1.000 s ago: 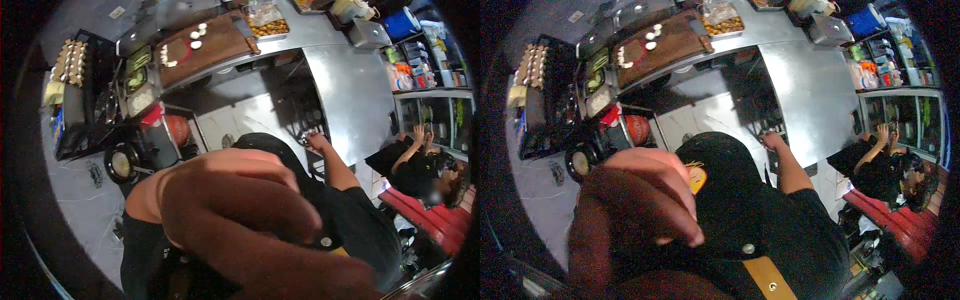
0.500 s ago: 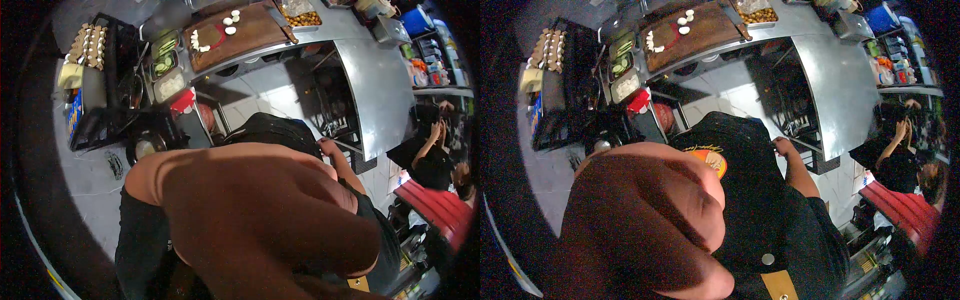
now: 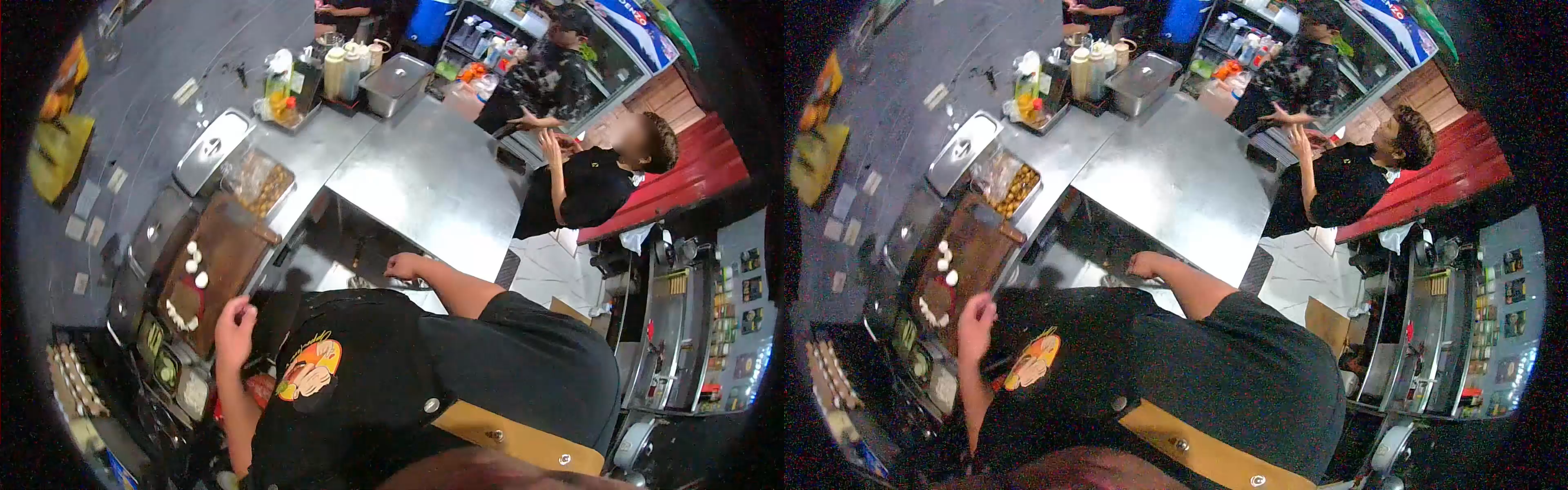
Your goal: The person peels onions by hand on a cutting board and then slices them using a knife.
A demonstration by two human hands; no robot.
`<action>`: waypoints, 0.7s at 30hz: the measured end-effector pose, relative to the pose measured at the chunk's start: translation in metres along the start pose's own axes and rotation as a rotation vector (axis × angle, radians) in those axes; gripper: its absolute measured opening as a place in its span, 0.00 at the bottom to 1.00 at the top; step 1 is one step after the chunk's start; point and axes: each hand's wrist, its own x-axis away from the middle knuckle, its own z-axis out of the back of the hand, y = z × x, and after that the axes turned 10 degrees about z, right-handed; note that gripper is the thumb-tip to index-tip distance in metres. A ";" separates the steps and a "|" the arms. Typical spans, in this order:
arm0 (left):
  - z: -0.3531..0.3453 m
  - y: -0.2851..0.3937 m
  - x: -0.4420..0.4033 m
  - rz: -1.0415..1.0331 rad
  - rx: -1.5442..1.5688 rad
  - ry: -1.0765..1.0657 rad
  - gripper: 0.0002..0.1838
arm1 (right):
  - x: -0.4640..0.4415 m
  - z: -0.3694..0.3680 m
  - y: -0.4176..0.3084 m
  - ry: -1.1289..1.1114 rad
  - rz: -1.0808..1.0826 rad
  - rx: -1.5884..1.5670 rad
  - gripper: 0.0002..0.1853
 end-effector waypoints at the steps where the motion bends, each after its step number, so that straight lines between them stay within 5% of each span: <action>1: -0.002 -0.038 -0.021 0.152 0.098 -0.007 0.18 | -0.012 0.012 -0.001 0.009 -0.008 -0.001 0.24; 2: -0.008 -0.109 -0.054 -0.036 0.010 0.100 0.16 | -0.023 0.024 -0.004 -0.021 -0.016 0.043 0.23; 6: -0.005 -0.098 -0.047 0.299 0.336 0.123 0.12 | -0.065 0.063 -0.021 -0.093 -0.006 0.011 0.21; 8: 0.004 -0.088 -0.051 0.192 0.251 0.281 0.12 | -0.083 0.081 -0.049 -0.144 0.000 0.049 0.21; 9: 0.014 -0.096 -0.065 0.206 0.190 0.337 0.12 | -0.095 0.103 -0.081 -0.348 -0.070 0.179 0.27; 13: 0.044 -0.156 -0.135 0.168 -0.014 0.503 0.16 | -0.150 0.096 -0.124 -0.153 0.192 0.116 0.25; 15: 0.066 -0.159 -0.159 0.375 -0.116 0.378 0.17 | -0.173 0.086 -0.165 -0.050 0.259 0.125 0.14; 16: 0.059 -0.204 -0.181 0.196 0.130 0.470 0.21 | -0.194 0.075 -0.173 -0.037 0.326 0.032 0.13; 21: 0.096 -0.166 -0.184 0.298 -0.187 0.325 0.30 | -0.215 0.053 -0.275 0.090 0.281 0.099 0.19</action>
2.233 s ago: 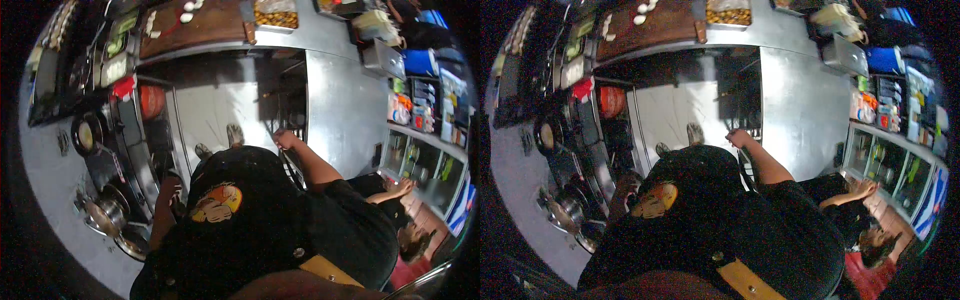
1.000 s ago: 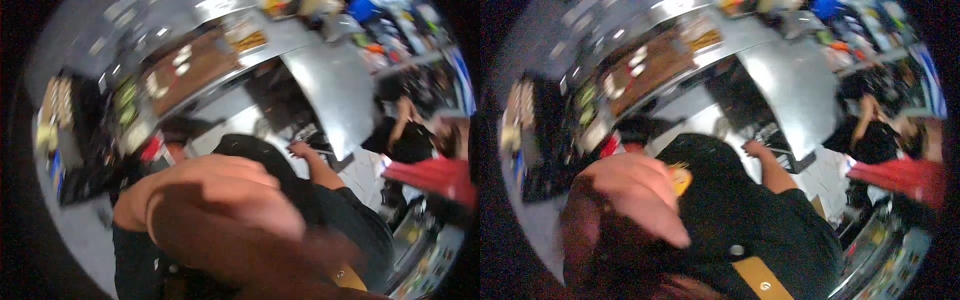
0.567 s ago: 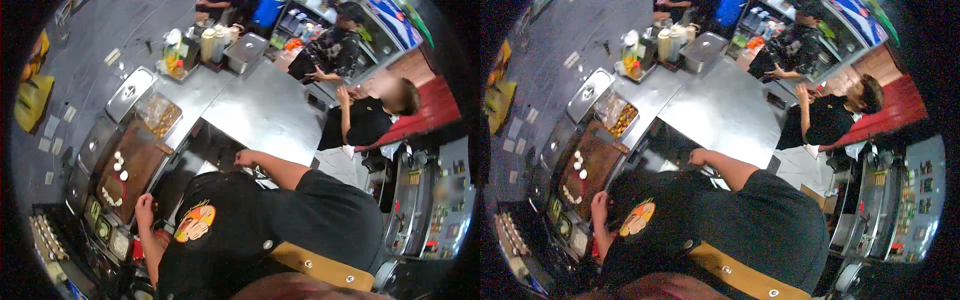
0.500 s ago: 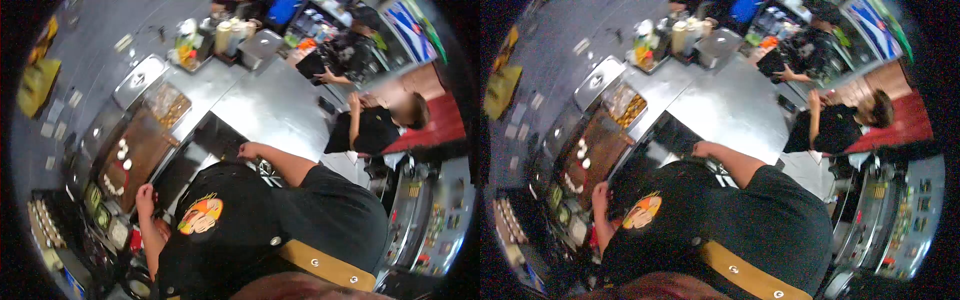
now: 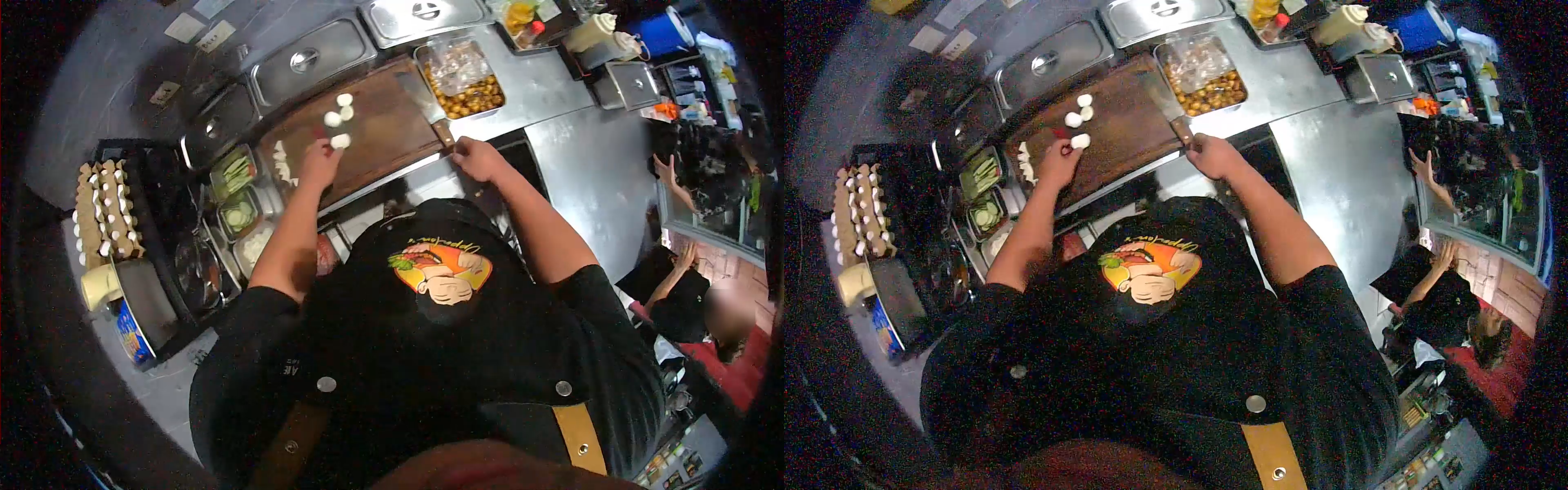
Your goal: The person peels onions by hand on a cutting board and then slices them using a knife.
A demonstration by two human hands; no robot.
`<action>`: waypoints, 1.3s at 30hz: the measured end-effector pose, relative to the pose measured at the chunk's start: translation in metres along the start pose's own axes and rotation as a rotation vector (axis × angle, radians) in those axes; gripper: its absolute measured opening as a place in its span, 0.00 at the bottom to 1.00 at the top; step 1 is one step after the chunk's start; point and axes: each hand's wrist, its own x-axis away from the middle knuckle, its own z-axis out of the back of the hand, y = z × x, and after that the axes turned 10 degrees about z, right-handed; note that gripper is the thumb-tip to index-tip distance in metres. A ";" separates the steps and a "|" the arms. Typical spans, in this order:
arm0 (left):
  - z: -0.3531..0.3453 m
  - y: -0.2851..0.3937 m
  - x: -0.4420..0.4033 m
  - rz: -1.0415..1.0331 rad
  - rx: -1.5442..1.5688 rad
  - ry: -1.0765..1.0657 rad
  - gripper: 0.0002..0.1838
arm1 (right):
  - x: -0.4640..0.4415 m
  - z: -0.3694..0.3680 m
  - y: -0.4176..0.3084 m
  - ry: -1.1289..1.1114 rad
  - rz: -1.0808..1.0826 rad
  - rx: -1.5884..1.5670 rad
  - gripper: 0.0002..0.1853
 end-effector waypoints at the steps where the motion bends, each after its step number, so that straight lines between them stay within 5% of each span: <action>1: 0.003 0.000 -0.004 0.004 -0.015 -0.030 0.31 | -0.007 -0.001 -0.014 -0.055 -0.005 -0.033 0.21; 5: -0.003 -0.020 -0.036 -0.126 -0.031 -0.011 0.25 | -0.030 -0.028 -0.048 0.050 -0.128 0.180 0.28; 15: -0.029 0.035 -0.038 -0.303 0.078 -0.263 0.16 | -0.065 -0.042 -0.045 0.277 -0.170 0.378 0.25; 20: -0.071 0.070 -0.051 -0.656 0.143 -0.089 0.10 | -0.076 -0.039 -0.035 0.232 -0.209 0.409 0.24; 22: -0.069 0.075 -0.055 -0.694 0.107 -0.188 0.10 | -0.074 -0.036 -0.034 0.228 -0.148 0.477 0.15; 25: -0.062 0.075 -0.056 -0.915 -0.095 -0.294 0.16 | -0.068 -0.027 -0.035 0.188 -0.134 0.414 0.15; 31: -0.064 0.101 -0.046 -0.659 -0.067 -0.274 0.20 | -0.064 -0.028 -0.030 0.181 -0.091 0.174 0.16; 34: -0.074 0.122 -0.048 -0.616 -0.111 -0.324 0.22 | -0.057 -0.028 -0.030 0.100 -0.107 0.137 0.20; 36: -0.076 0.127 -0.054 -0.637 -0.126 -0.361 0.21 | -0.051 -0.037 -0.029 0.300 -0.067 0.066 0.26; 39: -0.074 0.124 -0.065 -0.705 -0.181 -0.441 0.19 | -0.034 -0.044 -0.030 0.309 -0.121 -0.023 0.31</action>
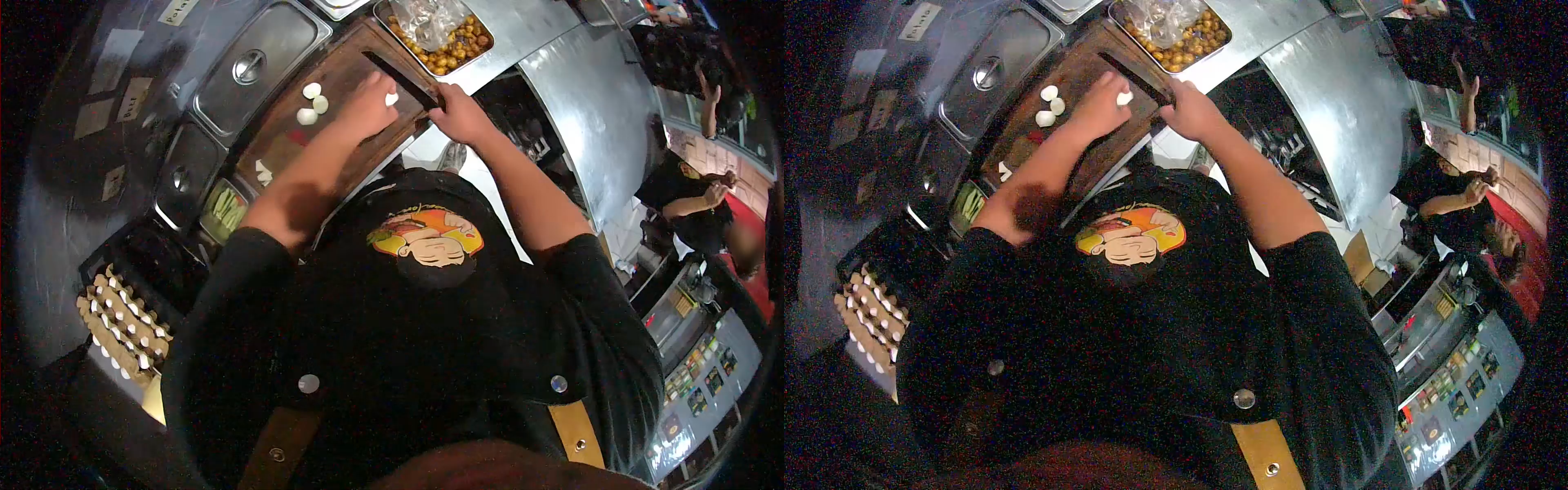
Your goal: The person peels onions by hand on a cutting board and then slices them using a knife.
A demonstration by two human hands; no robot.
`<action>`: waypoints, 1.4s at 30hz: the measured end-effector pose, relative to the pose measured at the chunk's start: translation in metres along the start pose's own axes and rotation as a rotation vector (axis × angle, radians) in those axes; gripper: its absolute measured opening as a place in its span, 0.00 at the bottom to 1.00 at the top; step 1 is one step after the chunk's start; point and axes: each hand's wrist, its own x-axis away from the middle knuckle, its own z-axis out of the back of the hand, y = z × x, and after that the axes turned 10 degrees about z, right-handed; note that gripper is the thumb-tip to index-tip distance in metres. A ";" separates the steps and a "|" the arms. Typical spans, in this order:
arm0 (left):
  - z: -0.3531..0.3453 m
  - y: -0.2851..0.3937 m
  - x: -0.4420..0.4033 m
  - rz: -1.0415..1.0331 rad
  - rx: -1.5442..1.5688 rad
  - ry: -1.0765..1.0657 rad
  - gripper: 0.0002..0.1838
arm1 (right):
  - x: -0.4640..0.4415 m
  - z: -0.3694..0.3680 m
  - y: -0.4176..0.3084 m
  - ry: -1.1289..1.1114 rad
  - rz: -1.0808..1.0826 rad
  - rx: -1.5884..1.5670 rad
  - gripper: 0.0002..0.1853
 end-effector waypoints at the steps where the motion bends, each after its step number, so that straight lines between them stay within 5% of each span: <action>1: 0.002 -0.005 0.000 -0.046 -0.034 -0.052 0.19 | 0.007 0.000 -0.002 -0.001 -0.003 0.000 0.31; 3: 0.005 -0.014 0.001 -0.076 -0.007 -0.067 0.19 | 0.021 -0.001 -0.008 -0.021 -0.071 -0.190 0.30; 8: 0.004 -0.022 0.003 -0.116 0.043 -0.098 0.19 | 0.032 -0.019 -0.026 -0.165 -0.139 -0.053 0.20; 21: 0.008 -0.019 0.003 -0.084 -0.026 -0.151 0.16 | -0.004 -0.041 -0.049 -0.263 -0.030 0.197 0.17; 42: 0.004 -0.027 0.006 -0.117 0.015 -0.097 0.15 | -0.010 -0.053 -0.041 -0.279 0.009 0.149 0.13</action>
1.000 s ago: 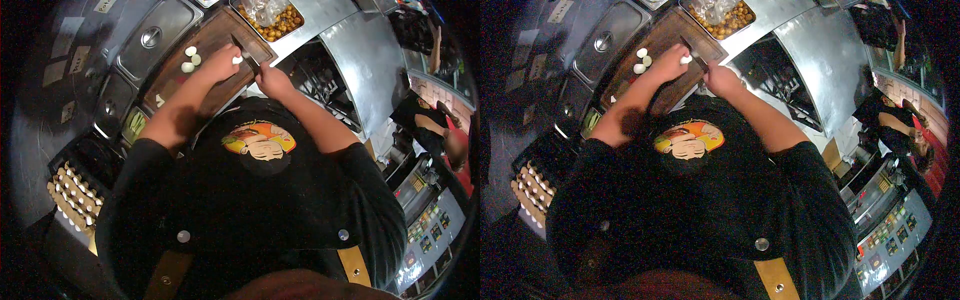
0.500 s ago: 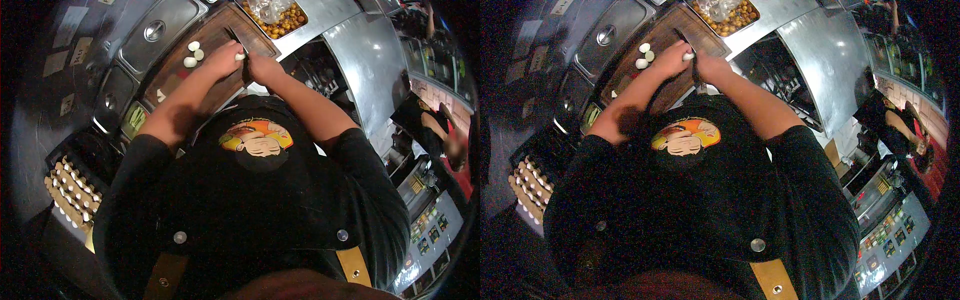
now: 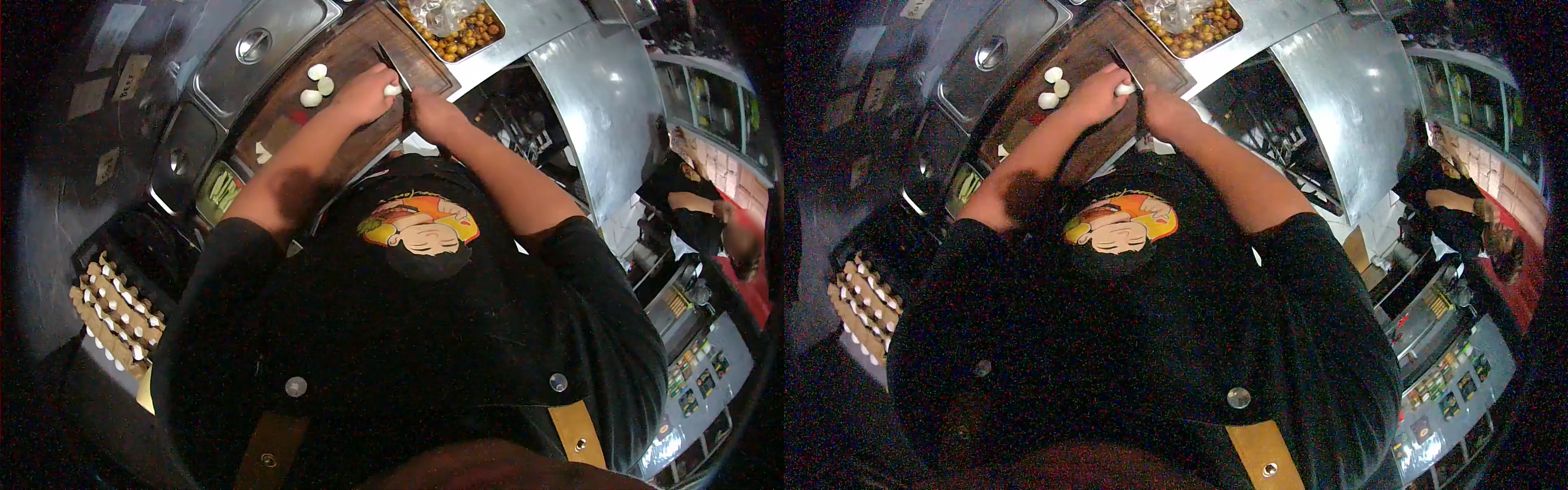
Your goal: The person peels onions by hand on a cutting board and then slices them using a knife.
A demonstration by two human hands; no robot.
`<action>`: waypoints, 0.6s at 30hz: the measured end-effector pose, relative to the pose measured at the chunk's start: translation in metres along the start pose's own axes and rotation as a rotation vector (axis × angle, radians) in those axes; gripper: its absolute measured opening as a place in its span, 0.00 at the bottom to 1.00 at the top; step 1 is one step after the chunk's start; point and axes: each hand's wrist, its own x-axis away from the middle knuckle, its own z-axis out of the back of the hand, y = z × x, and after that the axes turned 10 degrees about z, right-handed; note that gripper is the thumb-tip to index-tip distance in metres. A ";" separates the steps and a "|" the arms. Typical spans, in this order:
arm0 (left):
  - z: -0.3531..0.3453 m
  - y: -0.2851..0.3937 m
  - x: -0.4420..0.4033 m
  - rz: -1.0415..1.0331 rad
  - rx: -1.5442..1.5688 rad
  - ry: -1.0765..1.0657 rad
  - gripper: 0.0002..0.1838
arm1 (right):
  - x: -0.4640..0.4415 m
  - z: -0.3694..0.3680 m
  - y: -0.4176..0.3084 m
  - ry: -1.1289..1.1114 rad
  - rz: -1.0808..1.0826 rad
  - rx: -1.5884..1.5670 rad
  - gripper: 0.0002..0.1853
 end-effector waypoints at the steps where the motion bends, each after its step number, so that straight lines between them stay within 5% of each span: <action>1: 0.001 0.001 0.000 0.022 -0.016 -0.013 0.15 | 0.000 0.000 0.001 0.002 -0.002 0.000 0.13; 18: 0.004 0.002 0.003 -0.016 0.014 0.018 0.14 | 0.001 0.003 -0.003 -0.055 -0.050 -0.056 0.15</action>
